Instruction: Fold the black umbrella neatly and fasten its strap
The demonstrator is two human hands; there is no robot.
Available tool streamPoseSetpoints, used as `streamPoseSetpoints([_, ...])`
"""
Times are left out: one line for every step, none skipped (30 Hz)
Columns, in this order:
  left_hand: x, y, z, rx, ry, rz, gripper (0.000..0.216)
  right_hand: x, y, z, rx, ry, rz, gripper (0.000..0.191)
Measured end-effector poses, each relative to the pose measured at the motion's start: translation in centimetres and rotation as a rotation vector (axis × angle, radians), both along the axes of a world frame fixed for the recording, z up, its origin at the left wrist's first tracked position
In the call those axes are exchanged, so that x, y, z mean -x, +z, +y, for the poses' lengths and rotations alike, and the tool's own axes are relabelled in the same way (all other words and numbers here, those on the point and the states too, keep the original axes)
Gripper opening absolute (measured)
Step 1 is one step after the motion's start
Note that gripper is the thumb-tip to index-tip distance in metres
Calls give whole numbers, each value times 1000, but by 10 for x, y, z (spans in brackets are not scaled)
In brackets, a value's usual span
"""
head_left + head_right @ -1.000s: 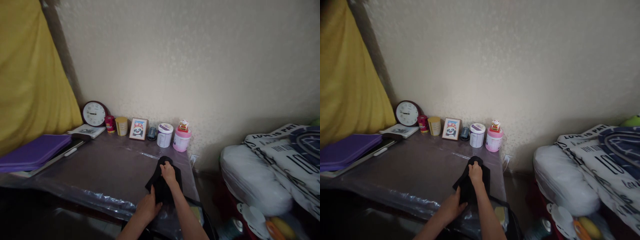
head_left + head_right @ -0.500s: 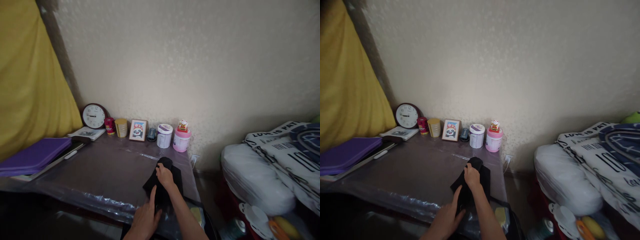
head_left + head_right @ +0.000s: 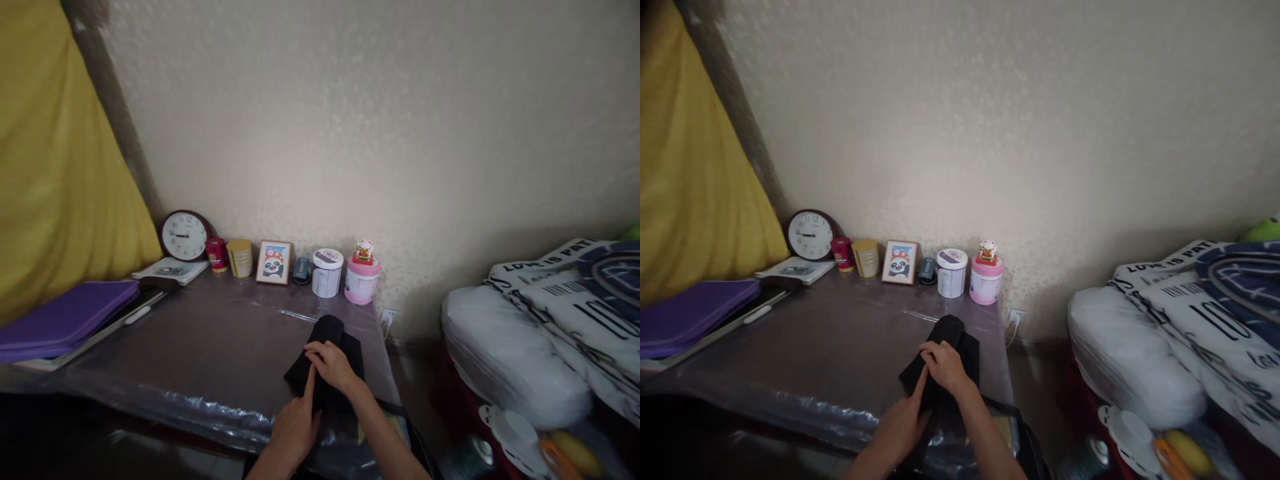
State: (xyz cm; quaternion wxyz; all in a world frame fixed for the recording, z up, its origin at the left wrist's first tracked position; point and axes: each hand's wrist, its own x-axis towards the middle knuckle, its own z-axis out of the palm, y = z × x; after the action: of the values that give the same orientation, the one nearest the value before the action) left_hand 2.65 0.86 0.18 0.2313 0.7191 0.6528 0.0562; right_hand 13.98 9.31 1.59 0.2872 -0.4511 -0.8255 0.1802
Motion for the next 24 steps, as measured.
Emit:
streamPoseSetpoints([0, 0, 1, 3, -2, -2, 68, -1, 1, -7, -29, 23, 34, 21])
streamPoseSetpoints([1, -1, 2, 7, -9, -5, 67, -2, 1, -14, -62, 51, 68, 21])
streamPoseSetpoints([2, -1, 2, 12, -14, -9, 66, -4, 0, -21, -95, 77, 98, 23])
streamPoseSetpoints([2, -2, 3, 17, -15, -14, 66, -7, -1, -28, -127, 99, 122, 24])
streamPoseSetpoints([3, -3, 4, 17, -12, -21, 65, -9, -4, -34, -154, 115, 134, 25])
streamPoseSetpoints([3, -4, 4, 16, -8, -32, 65, -12, -7, -38, -176, 121, 135, 25])
streamPoseSetpoints([3, -5, 5, 17, -2, -40, 66, -14, -10, -39, -194, 121, 125, 26])
streamPoseSetpoints([3, -6, 5, 23, 6, -45, 66, -17, -13, -38, -208, 117, 106, 26])
streamPoseSetpoints([3, -7, 5, 28, 12, -45, 65, -19, -16, -34, -220, 108, 84, 26])
streamPoseSetpoints([3, -7, 5, 35, 17, -42, 65, -21, -19, -28, -228, 98, 59, 26])
streamPoseSetpoints([3, -7, 5, 43, 24, -36, 65, -22, -21, -20, -230, 82, 38, 26])
streamPoseSetpoints([2, -7, 5, 49, 30, -29, 65, -23, -23, -11, -232, 61, 22, 26])
streamPoseSetpoints([2, -6, 5, 59, 37, -24, 65, -24, -25, -1, -231, 39, 8, 26])
streamPoseSetpoints([1, -6, 5, 70, 45, -20, 65, -24, -26, 10, -231, 17, -4, 26])
streamPoseSetpoints([1, -5, 5, 82, 52, -17, 66, -25, -28, 20, -231, -5, -15, 26])
streamPoseSetpoints([0, -5, 6, 93, 61, -12, 66, -25, -29, 30, -230, -29, -26, 27])
streamPoseSetpoints([0, -5, 6, 100, 68, -5, 66, -25, -31, 40, -230, -54, -36, 27])
streamPoseSetpoints([0, -5, 6, 101, 72, 0, 66, -25, -32, 49, -230, -80, -47, 28])
streamPoseSetpoints([-1, -5, 6, 100, 75, 2, 66, -26, -34, 57, -230, -105, -56, 28])
streamPoseSetpoints([-1, -6, 7, 98, 75, 1, 66, -28, -35, 64, -233, -130, -62, 28])
streamPoseSetpoints([0, -7, 7, 99, 77, 0, 66, -30, -36, 71, -237, -166, -61, 27])
streamPoseSetpoints([0, -8, 7, 99, 81, -1, 67, -33, -36, 76, -242, -212, -52, 27])
streamPoseSetpoints([0, -8, 7, 100, 85, -4, 67, -37, -37, 80, -247, -265, -38, 27])
streamPoseSetpoints([1, -8, 7, 100, 86, -12, 67, -42, -37, 82, -251, -322, -19, 28])
